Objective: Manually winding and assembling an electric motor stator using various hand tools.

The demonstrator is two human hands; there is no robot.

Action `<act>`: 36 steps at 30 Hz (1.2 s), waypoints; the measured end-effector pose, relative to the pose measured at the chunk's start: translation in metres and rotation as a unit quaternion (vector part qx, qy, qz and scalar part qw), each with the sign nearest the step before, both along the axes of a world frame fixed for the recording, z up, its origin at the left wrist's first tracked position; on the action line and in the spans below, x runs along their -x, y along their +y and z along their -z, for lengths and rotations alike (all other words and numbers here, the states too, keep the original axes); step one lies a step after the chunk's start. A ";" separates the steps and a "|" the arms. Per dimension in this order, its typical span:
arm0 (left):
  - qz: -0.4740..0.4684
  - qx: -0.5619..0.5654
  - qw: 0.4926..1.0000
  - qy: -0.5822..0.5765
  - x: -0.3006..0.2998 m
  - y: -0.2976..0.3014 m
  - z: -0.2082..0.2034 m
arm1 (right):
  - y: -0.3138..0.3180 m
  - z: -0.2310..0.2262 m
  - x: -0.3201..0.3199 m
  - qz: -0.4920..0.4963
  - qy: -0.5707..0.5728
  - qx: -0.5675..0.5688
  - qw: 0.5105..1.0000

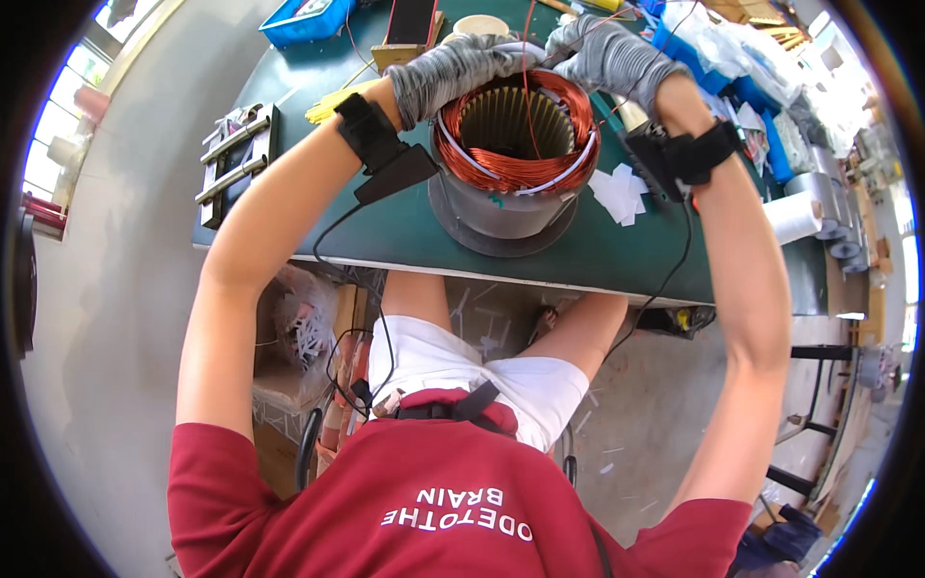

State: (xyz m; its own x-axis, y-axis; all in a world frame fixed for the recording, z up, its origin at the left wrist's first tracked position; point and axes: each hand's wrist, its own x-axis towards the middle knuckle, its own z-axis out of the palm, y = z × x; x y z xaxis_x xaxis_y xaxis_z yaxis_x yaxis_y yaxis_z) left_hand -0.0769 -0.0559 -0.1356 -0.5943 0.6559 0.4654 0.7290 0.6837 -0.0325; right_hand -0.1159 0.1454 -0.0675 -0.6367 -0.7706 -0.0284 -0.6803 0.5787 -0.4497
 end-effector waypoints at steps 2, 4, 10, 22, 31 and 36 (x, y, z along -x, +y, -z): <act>0.010 -0.095 0.995 -0.020 -0.010 0.003 -0.003 | 0.013 0.026 -0.003 -0.007 0.105 0.137 0.985; 0.076 -0.338 0.904 -0.250 -0.022 -0.003 -0.003 | 0.024 0.055 -0.014 0.035 0.141 0.256 0.956; 0.080 -0.713 0.512 -0.473 -0.055 0.004 0.005 | 0.021 0.087 -0.079 0.117 -0.212 0.455 0.857; 0.145 -0.825 0.395 -0.376 -0.154 -0.005 0.045 | 0.048 0.058 -0.127 0.241 0.231 0.544 0.770; 0.058 -0.848 0.420 -0.317 -0.184 0.013 0.040 | -0.030 0.068 -0.159 0.155 0.330 0.216 0.906; 0.021 -0.790 0.520 -0.323 -0.194 0.011 0.035 | -0.018 0.068 -0.154 0.090 0.374 0.148 0.911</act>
State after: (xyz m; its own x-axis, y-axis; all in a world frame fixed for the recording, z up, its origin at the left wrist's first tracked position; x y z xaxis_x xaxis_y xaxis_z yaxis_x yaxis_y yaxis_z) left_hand 0.1167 -0.0447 -0.1706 -0.9624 -0.2230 0.1548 0.2534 -0.5334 0.8070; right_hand 0.0378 0.1273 -0.1353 -0.5099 -0.5552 0.6570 -0.7664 0.6401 -0.0539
